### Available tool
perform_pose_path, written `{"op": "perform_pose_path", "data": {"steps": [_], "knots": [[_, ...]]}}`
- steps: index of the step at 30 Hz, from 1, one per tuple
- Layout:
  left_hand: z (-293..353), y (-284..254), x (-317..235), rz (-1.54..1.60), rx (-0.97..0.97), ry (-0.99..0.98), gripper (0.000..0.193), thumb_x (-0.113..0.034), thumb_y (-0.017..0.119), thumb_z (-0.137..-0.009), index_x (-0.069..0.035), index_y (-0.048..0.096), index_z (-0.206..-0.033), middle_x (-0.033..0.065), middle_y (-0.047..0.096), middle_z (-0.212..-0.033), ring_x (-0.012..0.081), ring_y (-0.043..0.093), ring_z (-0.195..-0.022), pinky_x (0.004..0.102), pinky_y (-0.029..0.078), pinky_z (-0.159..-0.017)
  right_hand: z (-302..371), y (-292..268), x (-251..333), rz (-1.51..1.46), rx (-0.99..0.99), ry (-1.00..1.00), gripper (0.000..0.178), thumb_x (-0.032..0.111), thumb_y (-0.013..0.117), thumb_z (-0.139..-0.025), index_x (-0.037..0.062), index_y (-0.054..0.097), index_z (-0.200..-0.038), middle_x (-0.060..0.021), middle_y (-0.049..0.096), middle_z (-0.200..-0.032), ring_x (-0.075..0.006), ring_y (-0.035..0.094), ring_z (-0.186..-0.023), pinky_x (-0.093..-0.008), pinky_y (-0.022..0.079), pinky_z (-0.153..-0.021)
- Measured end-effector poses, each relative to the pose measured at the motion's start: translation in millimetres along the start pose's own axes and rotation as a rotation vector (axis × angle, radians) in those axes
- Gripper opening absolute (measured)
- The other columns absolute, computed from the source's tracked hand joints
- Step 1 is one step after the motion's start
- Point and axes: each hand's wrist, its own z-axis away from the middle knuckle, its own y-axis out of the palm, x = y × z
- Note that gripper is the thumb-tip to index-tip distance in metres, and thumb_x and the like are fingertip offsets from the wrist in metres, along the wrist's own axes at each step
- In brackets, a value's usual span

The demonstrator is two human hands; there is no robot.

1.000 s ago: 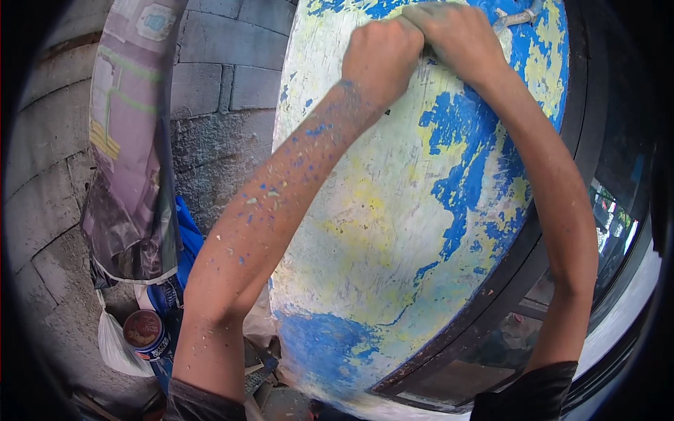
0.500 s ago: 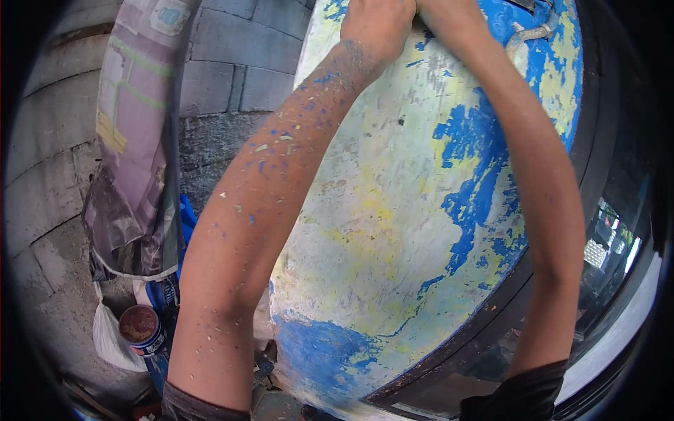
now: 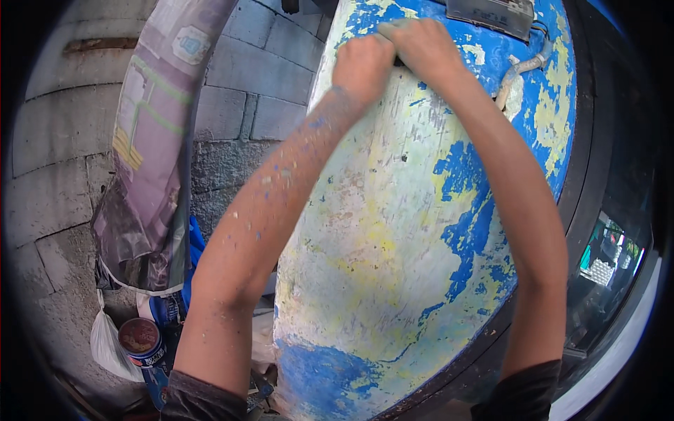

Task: The person sands a textured, painted wall using a rectangular sanding block, moving it in circular and linear motions across the surface.

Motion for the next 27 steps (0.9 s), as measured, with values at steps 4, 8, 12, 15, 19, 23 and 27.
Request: {"op": "perform_pose_path", "data": {"steps": [4,8,12,15,19,23,27], "knots": [[-16,-4,28,0.051,0.089,-0.084,0.012,-0.003,0.051,-0.076,0.002,0.062,-0.079,0.0232,0.062,-0.085,0.0379,0.062,-0.082,0.0452,0.05,-0.072,-36,13,3,0.082,-0.029,0.0,0.01,0.01,0.058,-0.073,0.0067,0.068,-0.075,-0.0147,0.066,-0.08,-0.0312,0.066,-0.079,-0.041,0.053,-0.069],[3,-7,29,0.052,-0.004,-0.091,0.012,-0.001,0.052,-0.076,0.003,0.062,-0.08,0.0231,0.063,-0.084,0.0384,0.063,-0.08,0.0444,0.051,-0.07,-27,-8,19,0.071,0.091,-0.116,0.011,0.01,0.058,-0.073,0.0073,0.069,-0.076,-0.013,0.067,-0.084,-0.0296,0.066,-0.08,-0.0395,0.053,-0.068],[-9,-9,54,0.067,0.004,-0.109,0.01,-0.001,0.055,-0.074,0.003,0.063,-0.079,0.0219,0.063,-0.085,0.0368,0.064,-0.081,0.0435,0.052,-0.07,-50,-1,27,0.094,0.022,-0.038,0.013,0.009,0.058,-0.072,0.008,0.07,-0.078,-0.0109,0.068,-0.084,-0.0284,0.066,-0.08,-0.0379,0.053,-0.069],[6,-4,55,0.084,0.0,-0.148,0.008,-0.002,0.057,-0.072,0.001,0.062,-0.077,0.0196,0.063,-0.083,0.0352,0.064,-0.08,0.0425,0.052,-0.071,-44,5,33,0.102,0.022,-0.09,0.012,0.009,0.058,-0.072,0.0084,0.069,-0.073,-0.0107,0.067,-0.079,-0.0283,0.066,-0.079,-0.0371,0.053,-0.067],[33,2,20,0.076,-0.009,-0.002,0.011,-0.001,0.05,-0.075,0.002,0.06,-0.073,0.0221,0.062,-0.078,0.0398,0.061,-0.075,0.0461,0.05,-0.067,5,11,27,0.029,-0.017,-0.091,0.011,0.011,0.057,-0.073,0.0084,0.067,-0.075,-0.012,0.066,-0.077,-0.0291,0.065,-0.076,-0.039,0.052,-0.066],[1,12,46,0.062,-0.075,-0.008,0.012,-0.003,0.049,-0.075,0.002,0.06,-0.074,0.0229,0.061,-0.076,0.0398,0.062,-0.073,0.0466,0.05,-0.065,-29,26,22,0.044,-0.072,-0.016,0.012,0.013,0.056,-0.075,0.0085,0.065,-0.08,-0.0131,0.066,-0.079,-0.0299,0.065,-0.078,-0.0413,0.051,-0.068],[17,-1,51,0.063,-0.021,0.019,0.013,-0.005,0.049,-0.077,0.002,0.06,-0.075,0.0226,0.061,-0.075,0.04,0.062,-0.071,0.0463,0.051,-0.064,-23,11,32,0.072,0.064,-0.033,0.014,0.014,0.054,-0.077,0.0053,0.064,-0.074,-0.0163,0.063,-0.069,-0.0317,0.064,-0.069,-0.0421,0.05,-0.063]]}}
